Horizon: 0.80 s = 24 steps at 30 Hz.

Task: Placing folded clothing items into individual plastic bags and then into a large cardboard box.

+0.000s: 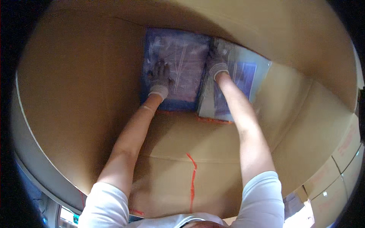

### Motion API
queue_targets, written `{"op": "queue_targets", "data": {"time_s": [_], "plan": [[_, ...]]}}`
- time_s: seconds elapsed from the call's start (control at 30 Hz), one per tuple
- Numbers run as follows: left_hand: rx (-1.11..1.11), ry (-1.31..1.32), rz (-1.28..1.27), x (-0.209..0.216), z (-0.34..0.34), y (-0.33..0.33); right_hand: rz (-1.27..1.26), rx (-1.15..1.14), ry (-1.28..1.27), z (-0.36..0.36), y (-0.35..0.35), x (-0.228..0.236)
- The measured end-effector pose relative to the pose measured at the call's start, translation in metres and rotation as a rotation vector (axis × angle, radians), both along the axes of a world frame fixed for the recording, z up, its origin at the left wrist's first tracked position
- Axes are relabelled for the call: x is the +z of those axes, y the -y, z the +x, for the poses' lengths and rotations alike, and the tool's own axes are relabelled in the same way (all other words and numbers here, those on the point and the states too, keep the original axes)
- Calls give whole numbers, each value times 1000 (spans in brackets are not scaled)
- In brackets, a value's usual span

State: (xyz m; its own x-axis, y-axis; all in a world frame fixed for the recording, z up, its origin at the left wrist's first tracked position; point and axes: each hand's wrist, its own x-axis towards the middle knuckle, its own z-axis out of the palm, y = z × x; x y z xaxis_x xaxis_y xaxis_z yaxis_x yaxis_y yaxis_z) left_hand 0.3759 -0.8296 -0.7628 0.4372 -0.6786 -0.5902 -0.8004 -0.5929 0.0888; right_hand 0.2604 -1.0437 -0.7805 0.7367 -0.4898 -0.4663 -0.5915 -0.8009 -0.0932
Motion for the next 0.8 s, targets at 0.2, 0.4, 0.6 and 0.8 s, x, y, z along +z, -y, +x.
{"op": "queue_targets", "data": {"time_s": [0.2,0.4,0.6,0.8], "plan": [[303,-310,-56,-13,27,-5,-290,567,-116,-84,63,21],[367,-645,27,95,17,-80,219,180,-150,-159,-51,250],[507,-636,-395,319,-10,-74,410,102,-418,-240,-128,369],[885,-525,-1126,462,-107,-181,508,219,49,-191,-114,397]]}}
